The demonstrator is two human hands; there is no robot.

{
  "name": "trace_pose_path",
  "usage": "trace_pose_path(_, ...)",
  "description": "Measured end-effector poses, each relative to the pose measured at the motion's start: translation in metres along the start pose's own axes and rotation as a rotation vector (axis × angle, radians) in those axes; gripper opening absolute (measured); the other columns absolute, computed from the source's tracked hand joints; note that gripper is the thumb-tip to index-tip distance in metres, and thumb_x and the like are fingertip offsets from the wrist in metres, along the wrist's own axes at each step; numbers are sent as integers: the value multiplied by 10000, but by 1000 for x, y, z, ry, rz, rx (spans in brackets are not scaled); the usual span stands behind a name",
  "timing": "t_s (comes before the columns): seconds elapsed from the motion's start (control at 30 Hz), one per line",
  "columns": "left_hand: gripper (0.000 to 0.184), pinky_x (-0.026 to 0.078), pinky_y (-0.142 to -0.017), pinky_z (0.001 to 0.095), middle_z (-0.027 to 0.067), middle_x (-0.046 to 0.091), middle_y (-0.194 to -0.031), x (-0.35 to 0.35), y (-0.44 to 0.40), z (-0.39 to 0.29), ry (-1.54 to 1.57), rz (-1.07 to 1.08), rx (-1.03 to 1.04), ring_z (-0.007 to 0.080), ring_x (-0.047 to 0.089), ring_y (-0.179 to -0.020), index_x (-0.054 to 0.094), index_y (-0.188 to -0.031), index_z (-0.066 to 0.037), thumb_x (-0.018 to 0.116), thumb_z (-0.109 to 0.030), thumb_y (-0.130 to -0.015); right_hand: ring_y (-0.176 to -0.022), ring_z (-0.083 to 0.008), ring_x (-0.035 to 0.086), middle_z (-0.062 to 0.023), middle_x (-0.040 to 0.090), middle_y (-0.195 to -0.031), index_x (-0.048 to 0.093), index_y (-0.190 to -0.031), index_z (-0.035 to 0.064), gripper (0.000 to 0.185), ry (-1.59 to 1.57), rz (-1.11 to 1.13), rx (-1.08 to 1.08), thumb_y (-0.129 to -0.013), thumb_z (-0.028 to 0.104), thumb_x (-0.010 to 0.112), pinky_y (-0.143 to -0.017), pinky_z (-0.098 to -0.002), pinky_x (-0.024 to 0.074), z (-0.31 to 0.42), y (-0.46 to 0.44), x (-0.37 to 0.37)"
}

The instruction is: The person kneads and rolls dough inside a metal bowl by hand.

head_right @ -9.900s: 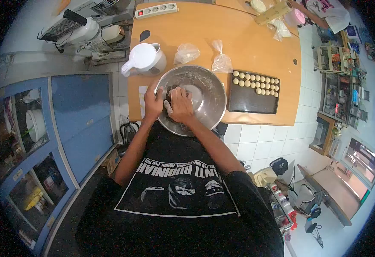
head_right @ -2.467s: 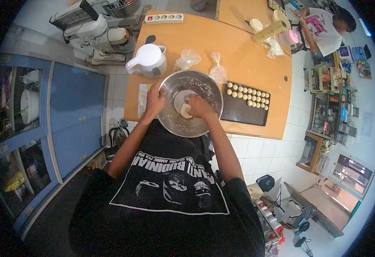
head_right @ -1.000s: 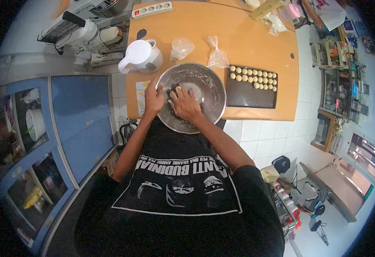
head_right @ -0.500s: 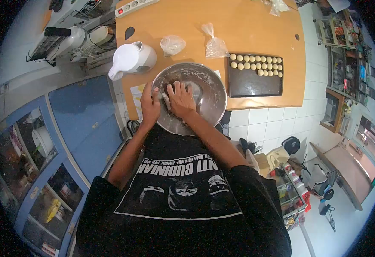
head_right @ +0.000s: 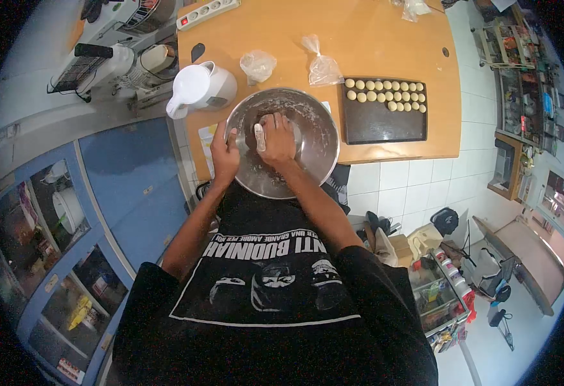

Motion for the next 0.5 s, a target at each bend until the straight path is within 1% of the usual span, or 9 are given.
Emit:
trace_pose_path(0.07, 350, 476, -1025, 463, 276, 659, -1258, -3, -2, -11, 98, -3, -6, 449, 633, -1185, 569, -1369, 49, 544, -25, -1028, -929, -386, 609, -213, 630, -1027, 624, -1117, 31, 307, -32, -262, -124, -1044, 295, 485, -853, -502, 462, -6, -1, 5)
trace_pose_path(0.1, 350, 476, -1025, 463, 276, 659, -1258, -3, -1, -13, 102, -10, 2, 449, 633, -1185, 569, -1369, 49, 544, -25, -1028, -929, -386, 609, -213, 630, -1027, 624, -1117, 31, 307, -30, -267, -132, -1044, 295, 485, -853, -502, 462, -10, -2, 7)
trace_pose_path(0.17, 355, 487, -1007, 461, 281, 666, -1241, -4, -3, -14, 5, 4, -74, 447, 641, -1178, 575, -1367, 38, 552, -4, -1015, -909, -413, 653, -198, 676, -930, 659, -1004, 36, 322, -545, -144, 77, -1061, 296, 479, -812, -531, 482, -21, -4, 11)
trace_pose_path(0.2, 355, 487, -1007, 461, 281, 666, -1241, -5, -2, -16, 8, -5, -72, 447, 641, -1178, 575, -1367, 38, 552, -4, -1015, -909, -413, 653, -198, 676, -930, 659, -1004, 36, 322, -543, -143, 67, -1061, 296, 479, -812, -531, 482, -19, -5, 5)
trace_pose_path(0.27, 357, 494, -988, 463, 286, 667, -1231, -4, -3, -21, 70, -10, -48, 457, 638, -1177, 585, -1353, 33, 566, 15, -998, -838, -420, 663, -195, 699, -872, 696, -991, 33, 354, -875, -42, 279, -1069, 317, 501, -777, -529, 491, -19, -11, -7)
trace_pose_path(0.33, 352, 497, -984, 465, 286, 669, -1228, -3, -6, -19, 50, -5, -63, 464, 638, -1169, 589, -1344, 34, 572, 18, -993, -911, -415, 676, -199, 703, -937, 710, -1031, 37, 316, -841, 82, 316, -1048, 312, 555, -837, -519, 511, -18, -13, -29)
trace_pose_path(0.4, 346, 499, -979, 468, 287, 670, -1225, 0, -7, -13, 33, 7, -74, 472, 637, -1162, 594, -1335, 35, 577, 21, -989, -986, -404, 683, -168, 705, -952, 721, -1107, 36, 257, -359, 200, -254, -1019, 246, 601, -910, -454, 526, -25, -13, -38)
trace_pose_path(0.43, 345, 499, -982, 447, 276, 681, -1229, 3, -7, -8, 12, -9, -62, 439, 653, -1171, 593, -1348, 30, 581, -3, -1004, -1186, -441, 619, -196, 677, -1218, 689, -1227, 52, 317, -253, 427, -305, -935, 177, 679, -1050, -481, 485, -18, -10, -61)
trace_pose_path(0.5, 346, 499, -985, 427, 266, 692, -1234, 6, -7, 1, -1, -33, -46, 407, 669, -1180, 591, -1362, 24, 585, -26, -1020, -1223, -438, 599, -225, 634, -1279, 679, -1231, 61, 377, -128, 485, -384, -881, 193, 726, -1056, -490, 483, -30, 2, -59)
Point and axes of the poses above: each hand's wrist, its own y-axis away from the middle knuckle, its own x-axis out of the palm, z = x × y, the point moved 1 cm from there along -y, towards the middle knuckle
